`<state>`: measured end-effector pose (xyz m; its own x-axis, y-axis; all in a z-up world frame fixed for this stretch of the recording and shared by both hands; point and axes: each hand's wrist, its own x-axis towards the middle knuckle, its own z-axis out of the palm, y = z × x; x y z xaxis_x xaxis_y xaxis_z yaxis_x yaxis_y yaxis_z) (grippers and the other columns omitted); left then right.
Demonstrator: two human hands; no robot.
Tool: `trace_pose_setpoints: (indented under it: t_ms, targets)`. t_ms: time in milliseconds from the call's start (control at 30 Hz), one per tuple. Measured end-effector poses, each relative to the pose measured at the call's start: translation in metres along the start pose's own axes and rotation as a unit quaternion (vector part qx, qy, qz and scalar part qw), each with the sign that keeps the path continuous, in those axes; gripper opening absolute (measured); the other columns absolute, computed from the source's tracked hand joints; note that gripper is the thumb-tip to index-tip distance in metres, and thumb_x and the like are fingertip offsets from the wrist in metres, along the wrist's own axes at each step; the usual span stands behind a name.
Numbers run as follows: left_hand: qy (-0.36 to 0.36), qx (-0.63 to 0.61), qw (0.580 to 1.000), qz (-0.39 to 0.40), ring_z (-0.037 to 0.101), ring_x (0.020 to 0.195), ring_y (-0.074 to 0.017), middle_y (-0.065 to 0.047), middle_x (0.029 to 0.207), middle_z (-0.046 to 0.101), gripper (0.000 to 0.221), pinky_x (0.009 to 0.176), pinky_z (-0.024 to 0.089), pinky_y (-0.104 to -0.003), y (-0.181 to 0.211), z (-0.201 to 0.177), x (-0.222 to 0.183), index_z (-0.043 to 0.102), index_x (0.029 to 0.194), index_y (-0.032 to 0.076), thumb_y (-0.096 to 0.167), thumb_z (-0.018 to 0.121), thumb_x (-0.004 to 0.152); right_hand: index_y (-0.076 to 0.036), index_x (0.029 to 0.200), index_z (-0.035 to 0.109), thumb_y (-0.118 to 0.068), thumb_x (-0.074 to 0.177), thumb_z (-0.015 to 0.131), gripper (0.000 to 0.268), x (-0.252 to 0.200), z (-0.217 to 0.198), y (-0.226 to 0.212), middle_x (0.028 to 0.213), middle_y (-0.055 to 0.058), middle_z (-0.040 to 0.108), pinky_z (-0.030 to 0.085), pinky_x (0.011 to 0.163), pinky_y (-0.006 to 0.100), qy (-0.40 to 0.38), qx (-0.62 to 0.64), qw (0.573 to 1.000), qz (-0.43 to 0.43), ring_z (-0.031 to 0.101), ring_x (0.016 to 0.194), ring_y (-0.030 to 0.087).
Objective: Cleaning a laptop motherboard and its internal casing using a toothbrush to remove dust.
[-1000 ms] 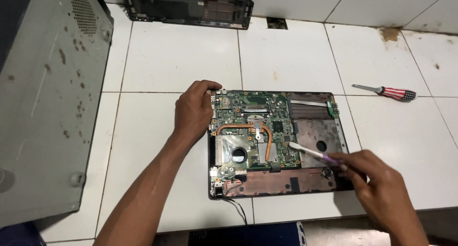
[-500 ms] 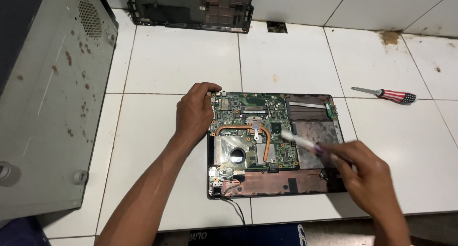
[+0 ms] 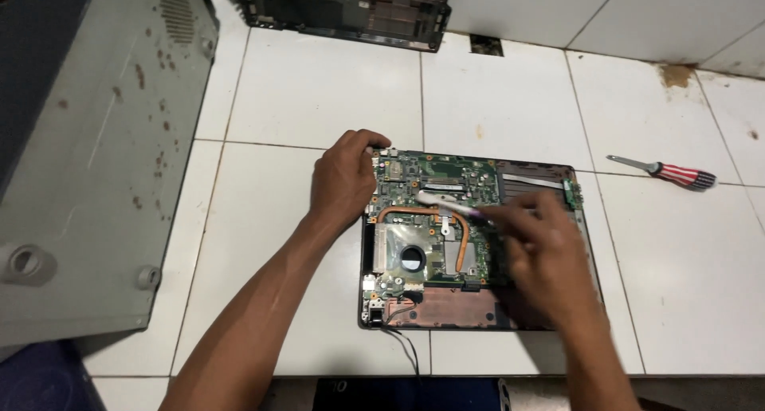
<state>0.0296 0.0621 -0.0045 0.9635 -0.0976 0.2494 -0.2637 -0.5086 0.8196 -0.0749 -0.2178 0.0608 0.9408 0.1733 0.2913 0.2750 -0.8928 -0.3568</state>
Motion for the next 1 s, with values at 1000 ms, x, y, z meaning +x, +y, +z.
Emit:
trace_pose_setpoints:
  t_ms: [1000]
  targets:
    - [-0.008, -0.047, 0.998, -0.046, 0.07, 0.115, -0.045, -0.014, 0.113, 0.079, 0.038, 0.1, 0.049, -0.065, 0.041, -0.024, -0.009, 0.061, 0.138, 0.011, 0.009, 0.039, 0.108, -0.023, 0.097, 0.082, -0.008, 0.081, 0.071, 0.024, 0.033, 0.048, -0.013, 0.097, 0.008, 0.071, 0.059, 0.08, 0.052, 0.029, 0.076, 0.995, -0.055, 0.072, 0.089, 0.04]
